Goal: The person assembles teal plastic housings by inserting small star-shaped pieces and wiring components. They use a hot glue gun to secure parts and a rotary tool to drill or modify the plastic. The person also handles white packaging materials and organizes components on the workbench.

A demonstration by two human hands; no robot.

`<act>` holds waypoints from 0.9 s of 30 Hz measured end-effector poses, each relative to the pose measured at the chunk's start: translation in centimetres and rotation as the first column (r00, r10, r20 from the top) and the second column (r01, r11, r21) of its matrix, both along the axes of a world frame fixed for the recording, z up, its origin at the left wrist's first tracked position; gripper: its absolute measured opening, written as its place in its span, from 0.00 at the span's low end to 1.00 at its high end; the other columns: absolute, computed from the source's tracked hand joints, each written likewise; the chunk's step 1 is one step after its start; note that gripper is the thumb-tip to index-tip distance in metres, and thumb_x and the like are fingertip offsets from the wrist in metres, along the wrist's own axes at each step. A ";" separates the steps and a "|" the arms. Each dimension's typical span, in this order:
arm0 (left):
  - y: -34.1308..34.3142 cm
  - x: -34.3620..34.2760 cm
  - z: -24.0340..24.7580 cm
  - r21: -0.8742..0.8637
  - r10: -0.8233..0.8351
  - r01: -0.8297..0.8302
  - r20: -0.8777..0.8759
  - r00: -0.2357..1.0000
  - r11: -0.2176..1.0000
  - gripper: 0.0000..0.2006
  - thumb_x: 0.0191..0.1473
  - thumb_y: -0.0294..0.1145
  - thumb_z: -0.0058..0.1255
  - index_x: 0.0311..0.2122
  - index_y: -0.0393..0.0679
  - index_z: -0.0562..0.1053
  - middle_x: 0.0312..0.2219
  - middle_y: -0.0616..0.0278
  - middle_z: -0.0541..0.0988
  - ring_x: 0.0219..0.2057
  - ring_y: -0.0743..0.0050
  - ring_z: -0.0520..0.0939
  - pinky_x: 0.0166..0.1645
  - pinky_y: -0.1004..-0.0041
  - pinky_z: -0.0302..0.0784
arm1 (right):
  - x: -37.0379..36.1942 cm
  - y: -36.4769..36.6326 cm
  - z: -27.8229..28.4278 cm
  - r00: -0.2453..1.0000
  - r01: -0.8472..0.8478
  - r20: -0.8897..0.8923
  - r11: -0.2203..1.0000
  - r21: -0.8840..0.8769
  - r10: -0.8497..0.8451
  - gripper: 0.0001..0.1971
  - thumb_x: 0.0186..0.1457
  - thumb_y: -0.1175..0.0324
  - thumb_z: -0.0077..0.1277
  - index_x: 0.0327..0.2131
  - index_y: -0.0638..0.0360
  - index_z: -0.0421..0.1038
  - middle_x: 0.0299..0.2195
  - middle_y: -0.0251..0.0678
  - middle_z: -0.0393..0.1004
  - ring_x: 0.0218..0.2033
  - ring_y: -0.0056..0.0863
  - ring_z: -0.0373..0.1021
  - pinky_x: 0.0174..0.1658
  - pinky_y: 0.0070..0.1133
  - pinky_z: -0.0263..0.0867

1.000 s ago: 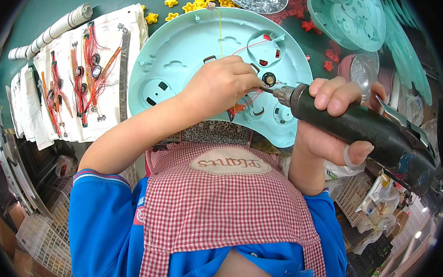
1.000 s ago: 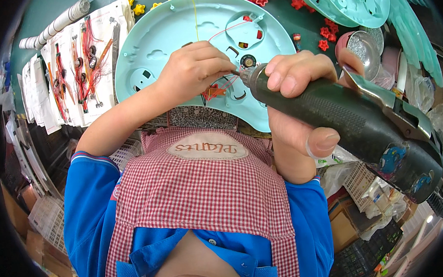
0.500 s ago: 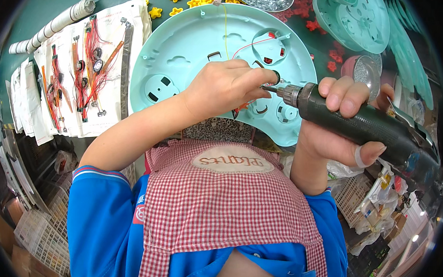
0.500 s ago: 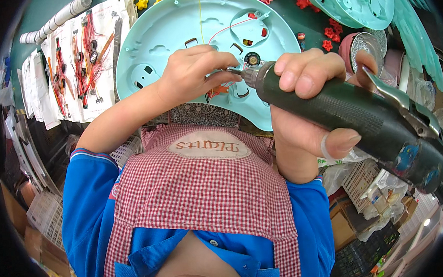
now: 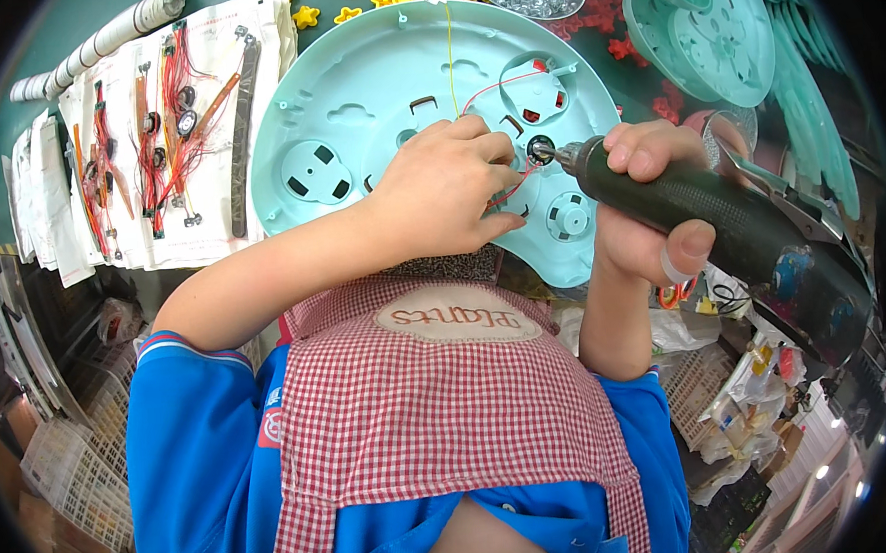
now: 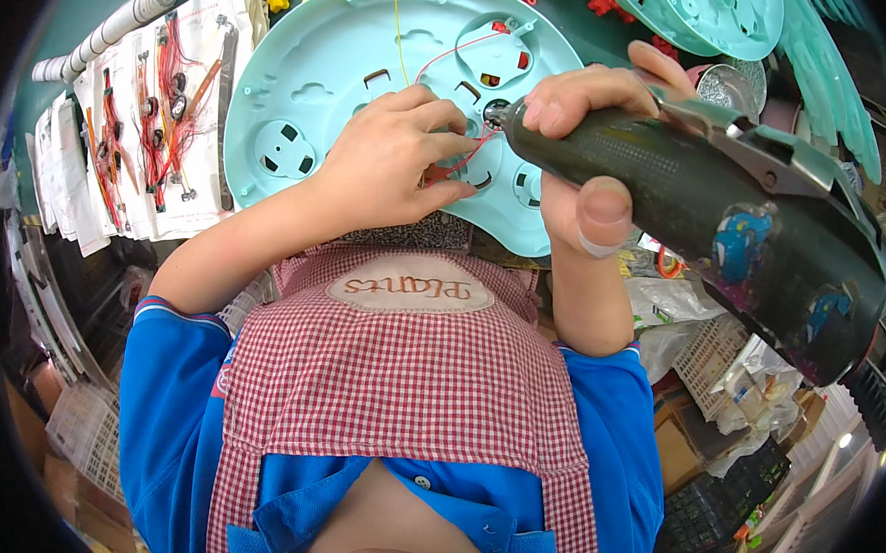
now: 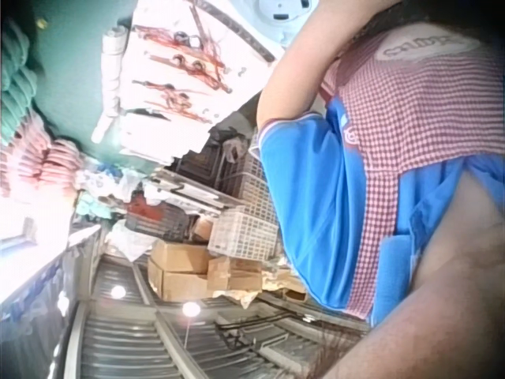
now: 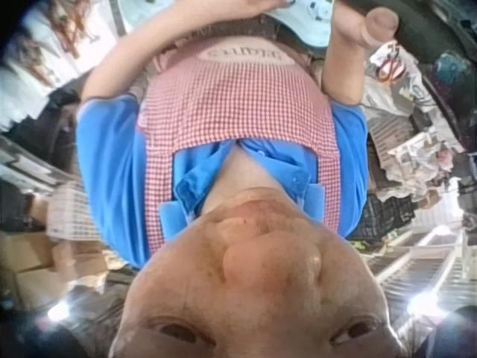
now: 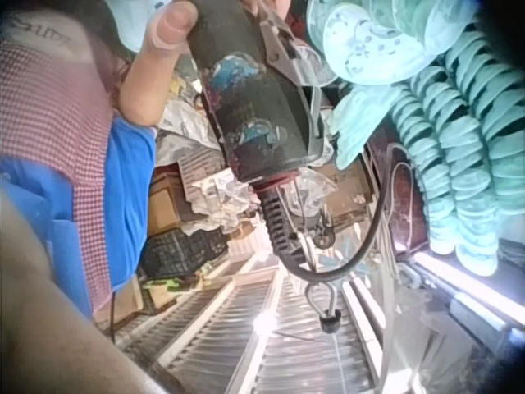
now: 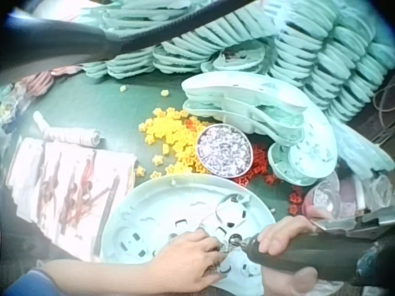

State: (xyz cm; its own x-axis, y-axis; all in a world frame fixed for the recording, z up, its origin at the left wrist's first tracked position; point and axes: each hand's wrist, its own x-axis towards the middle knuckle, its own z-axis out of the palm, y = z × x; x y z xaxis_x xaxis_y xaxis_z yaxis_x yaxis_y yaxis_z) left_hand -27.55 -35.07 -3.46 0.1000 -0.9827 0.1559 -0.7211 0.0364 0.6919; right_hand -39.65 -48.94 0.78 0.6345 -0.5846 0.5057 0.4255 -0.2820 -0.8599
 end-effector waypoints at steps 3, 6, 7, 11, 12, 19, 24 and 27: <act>0.0 -0.1 0.0 0.011 0.008 -0.008 -0.003 1.000 1.000 0.15 0.39 0.40 0.61 0.32 0.43 0.79 0.33 0.66 0.75 0.36 0.66 0.73 0.41 0.69 0.71 | 1.1 0.7 0.4 0.993 0.114 -0.008 0.989 0.092 -0.114 0.42 0.43 0.40 0.56 0.44 0.70 0.51 0.22 0.37 0.70 0.22 0.28 0.70 0.34 0.25 0.70; 0.0 -0.1 0.0 0.019 0.003 -0.003 -0.001 1.000 1.000 0.14 0.39 0.40 0.61 0.32 0.43 0.79 0.33 0.67 0.75 0.36 0.66 0.73 0.41 0.69 0.71 | 1.3 0.7 0.1 0.997 0.078 -0.009 0.993 0.088 -0.077 0.40 0.44 0.41 0.57 0.44 0.68 0.52 0.22 0.37 0.70 0.22 0.28 0.69 0.33 0.25 0.70; -0.1 -0.1 -0.1 0.021 0.002 -0.002 0.001 1.000 1.000 0.14 0.39 0.40 0.61 0.32 0.43 0.79 0.33 0.67 0.75 0.36 0.66 0.73 0.41 0.69 0.71 | 1.4 0.6 -0.1 0.999 0.054 -0.005 0.994 0.097 -0.054 0.39 0.44 0.42 0.57 0.44 0.67 0.53 0.23 0.37 0.70 0.22 0.28 0.69 0.32 0.26 0.70; 0.1 -0.1 -0.1 0.024 0.012 -0.012 -0.018 1.000 1.000 0.14 0.40 0.40 0.60 0.32 0.44 0.79 0.33 0.67 0.75 0.36 0.66 0.73 0.41 0.69 0.71 | 1.6 0.7 -0.8 1.000 0.018 0.000 0.996 0.091 -0.018 0.37 0.45 0.44 0.59 0.45 0.64 0.55 0.23 0.38 0.70 0.23 0.28 0.69 0.30 0.27 0.70; 0.1 -0.1 -0.1 0.034 0.010 -0.009 -0.016 1.000 0.999 0.13 0.41 0.39 0.59 0.32 0.44 0.79 0.33 0.67 0.75 0.36 0.65 0.73 0.42 0.69 0.71 | 1.6 0.6 -0.9 1.000 -0.009 0.013 0.995 0.103 0.008 0.37 0.45 0.43 0.58 0.44 0.65 0.55 0.24 0.38 0.70 0.24 0.28 0.69 0.31 0.27 0.69; 1.1 3.2 1.1 -0.045 0.038 -0.035 0.076 0.996 0.998 0.09 0.41 0.24 0.52 0.31 0.45 0.77 0.39 0.68 0.75 0.42 0.66 0.73 0.43 0.67 0.72 | -3.4 -2.4 1.1 0.948 0.043 0.282 0.937 0.347 -0.148 0.29 0.43 0.36 0.52 0.30 0.56 0.65 0.25 0.34 0.68 0.26 0.28 0.65 0.36 0.29 0.63; 1.2 4.2 1.1 -0.128 -0.166 0.254 0.474 0.865 0.959 0.10 0.38 0.27 0.52 0.31 0.49 0.72 0.43 0.69 0.73 0.50 0.71 0.70 0.53 0.65 0.65 | -8.3 -4.7 0.3 0.836 0.533 0.026 0.822 0.201 -0.549 0.32 0.48 0.41 0.48 0.36 0.67 0.64 0.23 0.37 0.69 0.26 0.31 0.66 0.37 0.29 0.64; 1.8 4.7 3.1 -0.155 -0.077 0.209 0.596 0.799 0.966 0.06 0.39 0.28 0.51 0.27 0.47 0.70 0.36 0.69 0.76 0.46 0.72 0.73 0.52 0.68 0.65 | -9.2 -3.4 -1.1 0.717 0.693 -0.173 0.717 0.075 -0.675 0.32 0.49 0.51 0.54 0.46 0.70 0.58 0.27 0.40 0.70 0.30 0.32 0.67 0.41 0.32 0.64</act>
